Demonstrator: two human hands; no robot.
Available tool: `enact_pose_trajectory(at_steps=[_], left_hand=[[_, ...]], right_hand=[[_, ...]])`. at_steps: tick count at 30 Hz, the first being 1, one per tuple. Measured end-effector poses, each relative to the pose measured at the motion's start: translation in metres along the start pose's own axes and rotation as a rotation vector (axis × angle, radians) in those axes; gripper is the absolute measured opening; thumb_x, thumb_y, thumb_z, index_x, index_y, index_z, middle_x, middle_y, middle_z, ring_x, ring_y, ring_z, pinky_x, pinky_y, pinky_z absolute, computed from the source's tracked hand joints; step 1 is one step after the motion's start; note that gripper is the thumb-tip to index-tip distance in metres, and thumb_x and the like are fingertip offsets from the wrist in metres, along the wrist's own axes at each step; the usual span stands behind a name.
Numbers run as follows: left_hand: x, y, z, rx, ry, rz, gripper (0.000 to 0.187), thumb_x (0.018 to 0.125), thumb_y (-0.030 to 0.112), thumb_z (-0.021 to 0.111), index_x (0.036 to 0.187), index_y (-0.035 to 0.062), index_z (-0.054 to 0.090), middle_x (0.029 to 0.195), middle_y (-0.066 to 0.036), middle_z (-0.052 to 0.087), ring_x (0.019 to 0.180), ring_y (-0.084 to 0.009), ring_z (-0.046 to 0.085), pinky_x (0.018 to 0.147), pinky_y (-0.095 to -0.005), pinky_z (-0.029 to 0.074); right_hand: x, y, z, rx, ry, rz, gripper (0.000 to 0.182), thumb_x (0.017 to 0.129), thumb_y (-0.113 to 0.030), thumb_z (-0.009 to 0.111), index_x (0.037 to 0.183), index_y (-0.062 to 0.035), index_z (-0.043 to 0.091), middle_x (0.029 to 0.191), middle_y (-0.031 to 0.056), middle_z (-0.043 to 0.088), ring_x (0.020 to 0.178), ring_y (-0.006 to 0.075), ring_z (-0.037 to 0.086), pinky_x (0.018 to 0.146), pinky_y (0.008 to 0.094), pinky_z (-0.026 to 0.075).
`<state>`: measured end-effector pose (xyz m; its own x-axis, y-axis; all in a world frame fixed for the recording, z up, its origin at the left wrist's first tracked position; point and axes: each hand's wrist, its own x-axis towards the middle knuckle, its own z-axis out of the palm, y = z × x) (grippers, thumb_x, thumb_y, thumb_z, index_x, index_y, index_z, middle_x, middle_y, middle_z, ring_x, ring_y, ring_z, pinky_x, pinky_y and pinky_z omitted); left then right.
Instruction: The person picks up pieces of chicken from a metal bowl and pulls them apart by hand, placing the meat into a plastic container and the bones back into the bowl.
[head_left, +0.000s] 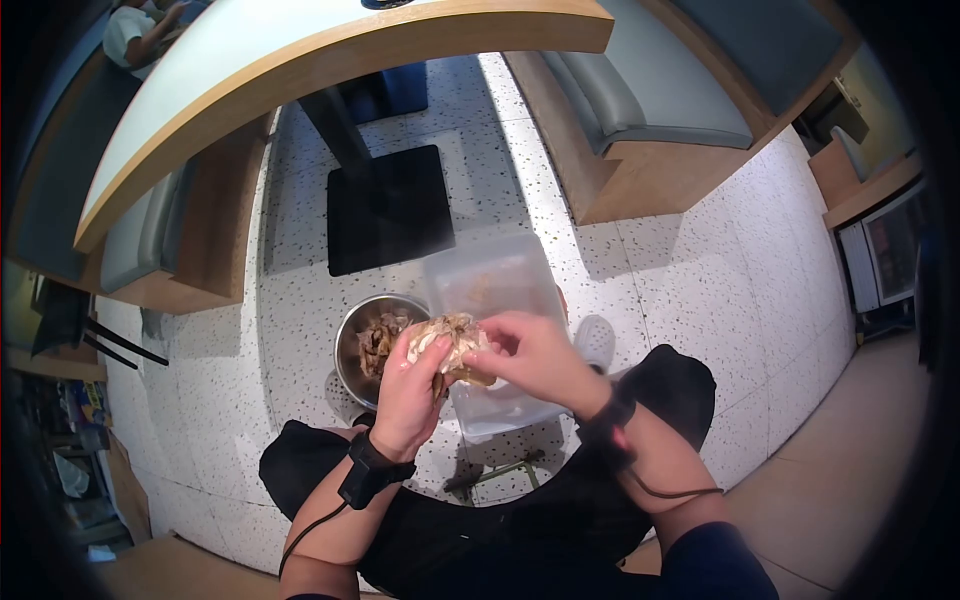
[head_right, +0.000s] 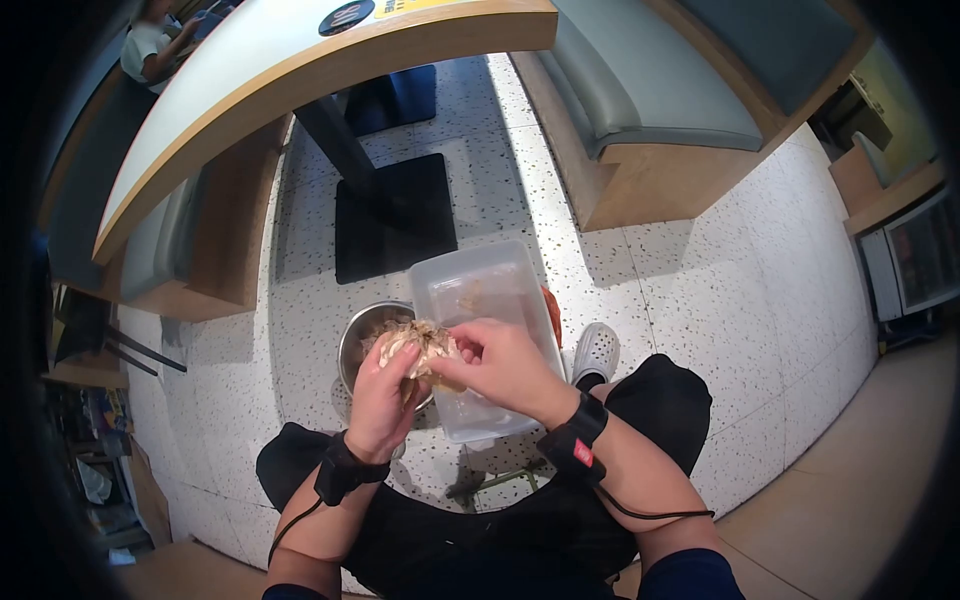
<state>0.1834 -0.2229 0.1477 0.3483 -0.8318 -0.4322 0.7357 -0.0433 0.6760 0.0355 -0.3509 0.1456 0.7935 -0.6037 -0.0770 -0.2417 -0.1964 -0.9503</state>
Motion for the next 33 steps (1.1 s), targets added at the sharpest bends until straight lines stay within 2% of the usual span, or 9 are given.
enact_pose_trajectory(at_steps=[3,5,7,9,11,15,17,26,33], left_hand=[[0.001,-0.003,0.002,0.08,0.029,0.022,0.029,0.105,0.011,0.06,0.131,0.0013,0.052,0.121,-0.01,0.066,0.106,-0.0164,0.069,0.089,-0.0293,0.058],[0.001,-0.005,0.005,0.123,0.04,0.047,0.025,0.104,0.016,0.06,0.127,0.0064,0.057,0.114,-0.003,0.068,0.096,-0.0095,0.067,0.073,-0.0222,0.054],[0.001,-0.005,0.008,0.15,0.061,0.047,0.025,0.104,0.017,0.061,0.127,0.0067,0.057,0.113,-0.003,0.068,0.095,-0.0091,0.067,0.073,-0.0221,0.054],[0.001,-0.007,0.007,0.176,0.082,0.048,0.024,0.104,0.017,0.061,0.126,0.0071,0.058,0.112,-0.002,0.068,0.095,-0.0086,0.067,0.073,-0.0219,0.053],[0.003,-0.012,0.003,0.177,0.086,0.052,0.027,0.104,0.015,0.062,0.128,0.0039,0.054,0.115,-0.006,0.068,0.1,-0.0111,0.067,0.084,-0.0255,0.057],[0.003,-0.012,0.002,0.195,0.106,0.049,0.025,0.105,0.017,0.061,0.126,0.0064,0.057,0.115,-0.004,0.067,0.098,-0.0112,0.067,0.081,-0.026,0.057],[0.003,-0.015,0.006,0.134,0.088,0.077,0.029,0.104,0.014,0.062,0.129,0.0011,0.053,0.116,-0.008,0.066,0.1,-0.0128,0.066,0.087,-0.0286,0.057],[-0.001,-0.016,0.005,0.142,0.074,0.098,0.026,0.103,0.011,0.061,0.125,-0.0014,0.055,0.116,-0.01,0.067,0.101,-0.0144,0.067,0.09,-0.0299,0.056],[0.002,-0.016,-0.002,0.111,0.083,0.097,0.024,0.103,0.009,0.061,0.124,-0.0004,0.056,0.115,-0.01,0.068,0.101,-0.0145,0.068,0.09,-0.0296,0.056]], right_hand=[[0.0,0.004,0.003,-0.148,0.047,-0.114,0.027,0.09,-0.02,0.078,0.105,0.0022,0.074,0.087,0.0113,0.07,0.074,0.0188,0.067,0.067,0.0324,0.053],[0.0,0.003,0.005,-0.181,0.069,-0.171,0.024,0.089,-0.018,0.077,0.103,0.0016,0.073,0.086,0.0143,0.069,0.072,0.0241,0.067,0.066,0.0347,0.053],[0.0,0.002,0.007,-0.267,0.097,-0.208,0.02,0.089,-0.018,0.075,0.094,0.001,0.071,0.082,0.0179,0.066,0.07,0.0356,0.064,0.065,0.041,0.052],[0.001,0.0,0.008,-0.347,0.098,-0.207,0.021,0.091,-0.02,0.072,0.092,0.0009,0.07,0.083,0.0182,0.066,0.075,0.0367,0.066,0.069,0.0437,0.053],[0.001,-0.001,0.009,-0.427,0.098,-0.207,0.023,0.092,-0.022,0.069,0.089,0.0008,0.068,0.083,0.0186,0.066,0.079,0.0378,0.067,0.073,0.0464,0.054],[0.003,-0.001,0.01,-0.416,0.087,-0.287,0.022,0.091,-0.02,0.067,0.094,0.0017,0.067,0.087,0.0192,0.067,0.08,0.039,0.067,0.072,0.0469,0.055],[0.005,0.002,0.012,-0.436,0.1,-0.293,0.023,0.091,-0.02,0.067,0.094,0.0021,0.065,0.089,0.0194,0.067,0.08,0.0392,0.067,0.072,0.0472,0.055],[0.006,0.014,0.007,-0.493,0.052,-0.312,0.018,0.09,-0.017,0.066,0.091,0.0005,0.063,0.085,0.0198,0.063,0.075,0.0414,0.063,0.069,0.0491,0.052],[0.005,-0.002,0.004,-0.396,-0.035,-0.338,0.02,0.095,-0.018,0.062,0.092,0.0026,0.061,0.087,0.022,0.063,0.082,0.0424,0.064,0.075,0.0496,0.052]])
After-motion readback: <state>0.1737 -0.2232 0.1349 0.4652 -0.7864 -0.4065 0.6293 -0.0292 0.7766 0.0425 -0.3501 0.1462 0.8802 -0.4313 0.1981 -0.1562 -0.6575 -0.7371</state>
